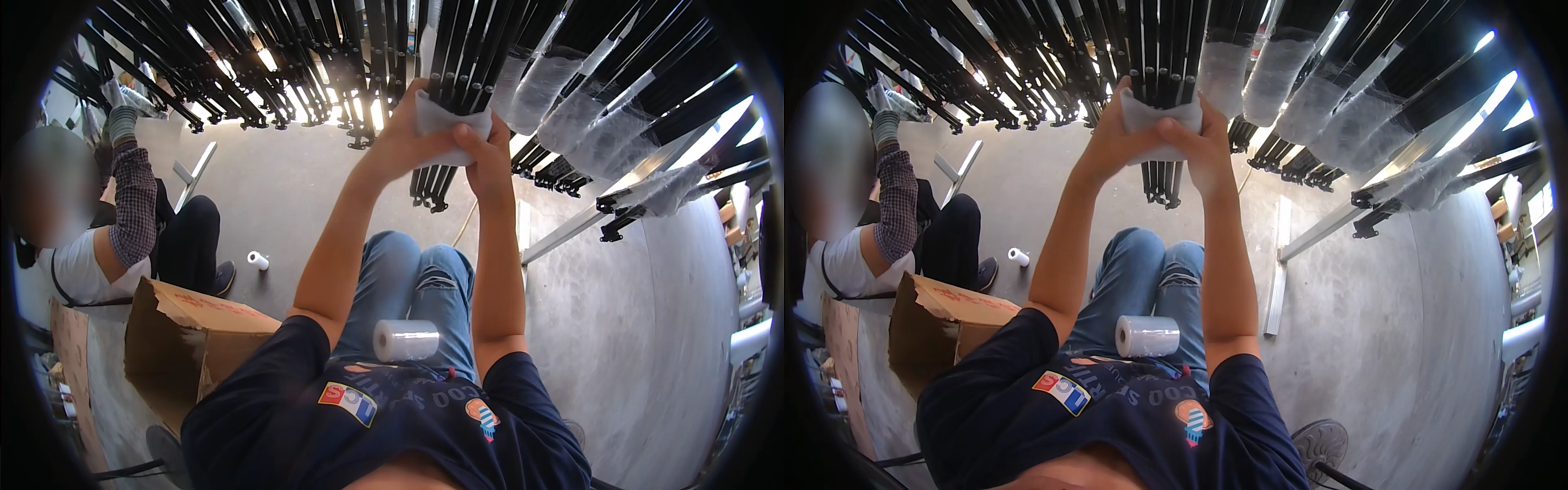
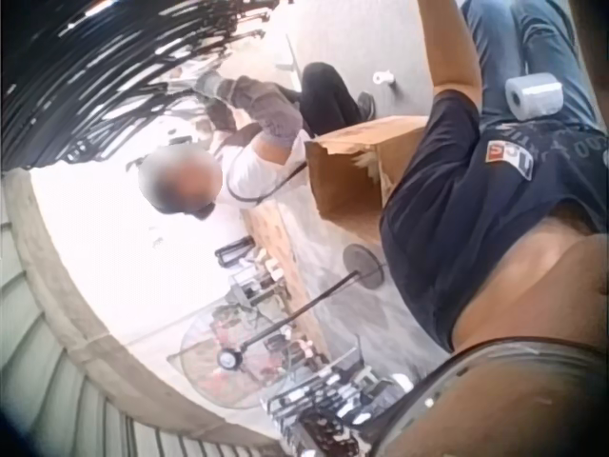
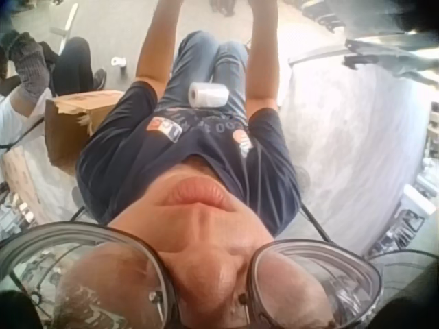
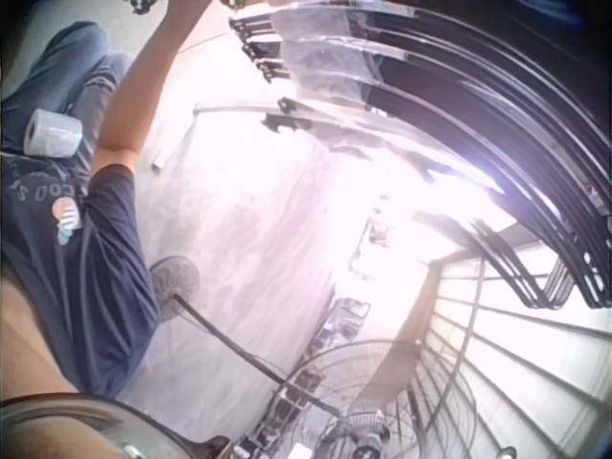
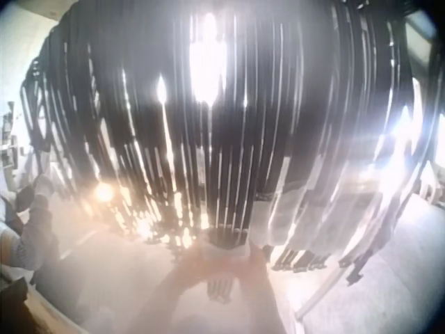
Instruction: The person wraps protective plastic film around the ends of black metal rods that are hanging from a rack, pulling lengths of film from a roll and smoothing them onto the rods.
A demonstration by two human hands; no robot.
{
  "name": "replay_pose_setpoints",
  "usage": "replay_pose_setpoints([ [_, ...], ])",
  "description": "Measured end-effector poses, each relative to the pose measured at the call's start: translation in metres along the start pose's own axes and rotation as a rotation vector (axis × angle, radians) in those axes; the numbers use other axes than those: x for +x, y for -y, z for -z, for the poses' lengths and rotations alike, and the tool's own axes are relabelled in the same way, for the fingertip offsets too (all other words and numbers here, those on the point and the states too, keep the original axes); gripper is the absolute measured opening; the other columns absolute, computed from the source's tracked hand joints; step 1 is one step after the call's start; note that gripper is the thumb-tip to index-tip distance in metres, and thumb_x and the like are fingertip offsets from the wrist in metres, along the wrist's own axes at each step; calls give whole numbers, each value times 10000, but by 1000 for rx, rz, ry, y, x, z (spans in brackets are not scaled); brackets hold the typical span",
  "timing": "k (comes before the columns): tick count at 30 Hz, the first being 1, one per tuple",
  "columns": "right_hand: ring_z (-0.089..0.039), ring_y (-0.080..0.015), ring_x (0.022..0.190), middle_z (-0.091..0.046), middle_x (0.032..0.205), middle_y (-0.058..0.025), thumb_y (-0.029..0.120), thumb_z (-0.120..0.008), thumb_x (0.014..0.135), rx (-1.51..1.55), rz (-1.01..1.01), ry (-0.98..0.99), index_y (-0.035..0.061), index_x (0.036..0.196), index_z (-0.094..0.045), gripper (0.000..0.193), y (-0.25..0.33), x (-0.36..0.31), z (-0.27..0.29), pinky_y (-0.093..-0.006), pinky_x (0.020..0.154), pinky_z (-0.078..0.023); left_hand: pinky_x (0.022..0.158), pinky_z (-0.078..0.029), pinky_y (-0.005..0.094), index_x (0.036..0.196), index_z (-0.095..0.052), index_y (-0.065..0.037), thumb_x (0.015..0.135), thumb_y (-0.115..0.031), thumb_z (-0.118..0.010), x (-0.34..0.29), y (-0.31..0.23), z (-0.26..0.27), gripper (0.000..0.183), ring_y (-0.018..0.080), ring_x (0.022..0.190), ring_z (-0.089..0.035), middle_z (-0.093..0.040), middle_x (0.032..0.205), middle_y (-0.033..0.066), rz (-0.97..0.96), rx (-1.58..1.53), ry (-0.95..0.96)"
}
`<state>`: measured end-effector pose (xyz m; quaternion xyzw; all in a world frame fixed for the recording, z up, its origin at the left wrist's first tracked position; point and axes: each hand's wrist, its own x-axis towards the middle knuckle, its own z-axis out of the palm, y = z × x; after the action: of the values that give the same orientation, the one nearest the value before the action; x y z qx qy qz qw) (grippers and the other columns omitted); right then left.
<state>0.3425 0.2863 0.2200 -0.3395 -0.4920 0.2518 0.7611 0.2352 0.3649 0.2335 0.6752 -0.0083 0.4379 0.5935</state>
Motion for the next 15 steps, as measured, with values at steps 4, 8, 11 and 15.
replay_pose_setpoints([
  [4,-569,-116,766,-601,872,-61,228,-698,686,106,-14,1,1,1012,-544,426,-1,0,1,-241,696,-455,866,-377,352,1166,-390,-33,615,-209,-719,-8,-9,-1,665,252,1033,-445,-454,1070,120,-354,925,-126],
  [8,-585,-132,719,-610,834,-70,212,-710,668,126,-30,-8,-4,979,-559,408,-1,-1,-4,-261,659,-475,916,-311,376,1235,-310,-57,638,-234,-686,-6,4,10,728,275,1133,-330,-367,1172,127,-527,608,-384],
  [11,-589,-140,713,-613,822,-74,202,-711,663,112,-35,-7,-9,959,-567,391,8,-1,-9,-263,648,-479,929,-321,345,1245,-301,-23,772,-384,-552,-4,6,35,646,211,1101,-404,-416,1185,118,-173,103,-352],
  [15,-590,-146,711,-614,812,-78,194,-710,659,98,-23,-15,-9,942,-576,373,9,-1,-14,-261,643,-478,801,-400,262,1127,-460,-11,759,-283,-637,-8,-4,47,491,137,892,-520,-564,926,59,30,-4,-83],
])
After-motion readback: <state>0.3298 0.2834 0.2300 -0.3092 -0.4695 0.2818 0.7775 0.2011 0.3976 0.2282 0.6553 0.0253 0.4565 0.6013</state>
